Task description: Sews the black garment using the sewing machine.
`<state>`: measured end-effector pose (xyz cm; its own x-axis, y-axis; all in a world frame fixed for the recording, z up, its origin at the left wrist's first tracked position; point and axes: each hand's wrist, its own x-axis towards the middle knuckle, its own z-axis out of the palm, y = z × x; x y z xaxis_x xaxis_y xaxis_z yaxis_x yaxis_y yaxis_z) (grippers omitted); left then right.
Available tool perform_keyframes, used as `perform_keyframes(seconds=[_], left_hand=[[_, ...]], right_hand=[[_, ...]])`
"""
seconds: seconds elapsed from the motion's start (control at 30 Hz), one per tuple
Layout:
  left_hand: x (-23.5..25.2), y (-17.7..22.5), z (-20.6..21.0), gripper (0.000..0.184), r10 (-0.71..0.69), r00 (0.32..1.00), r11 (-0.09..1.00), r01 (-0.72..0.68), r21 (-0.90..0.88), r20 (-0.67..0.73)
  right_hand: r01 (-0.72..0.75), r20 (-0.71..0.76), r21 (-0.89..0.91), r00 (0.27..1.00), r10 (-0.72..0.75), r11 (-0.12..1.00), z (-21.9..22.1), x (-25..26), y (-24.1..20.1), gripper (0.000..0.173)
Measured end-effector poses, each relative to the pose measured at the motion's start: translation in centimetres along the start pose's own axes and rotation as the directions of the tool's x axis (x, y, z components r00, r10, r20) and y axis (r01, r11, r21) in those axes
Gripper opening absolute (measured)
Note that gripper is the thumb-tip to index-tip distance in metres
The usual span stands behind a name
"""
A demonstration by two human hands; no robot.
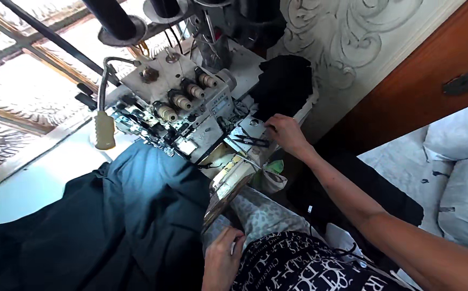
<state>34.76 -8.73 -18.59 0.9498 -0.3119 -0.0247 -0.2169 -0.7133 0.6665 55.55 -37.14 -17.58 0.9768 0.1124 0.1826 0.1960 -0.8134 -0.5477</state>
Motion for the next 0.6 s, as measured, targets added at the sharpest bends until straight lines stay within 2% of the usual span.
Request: perform_keyframes(seconds=[0.1, 0.27, 0.43, 0.6], left_hand=[[-0.2, 0.7, 0.8, 0.011, -0.075, 0.987, 0.997, 0.072, 0.023, 0.144], [-0.1, 0.6, 1.3, 0.014, -0.133, 0.956, 0.991, 0.131, 0.023, 0.263], [0.1, 0.3, 1.2, 0.016, -0.159, 0.94, 0.987, 0.15, 0.05, 0.302], [0.2, 0.2, 1.4, 0.018, -0.19, 0.921, 0.982, 0.177, 0.069, 0.34]], right_hand=[[0.047, 0.015, 0.004, 0.999, -0.047, 0.999, 0.9, 0.7, -0.9, 0.02], [0.062, 0.094, 0.019, 0.994, -0.064, 0.998, 1.7, 2.6, -3.0, 0.02], [-0.023, 0.223, -0.083, 0.974, 0.041, 0.996, 2.7, 4.8, -4.4, 0.027], [-0.121, 0.327, -0.05, 0.936, 0.131, 0.991, 2.3, 6.5, -4.7, 0.022]])
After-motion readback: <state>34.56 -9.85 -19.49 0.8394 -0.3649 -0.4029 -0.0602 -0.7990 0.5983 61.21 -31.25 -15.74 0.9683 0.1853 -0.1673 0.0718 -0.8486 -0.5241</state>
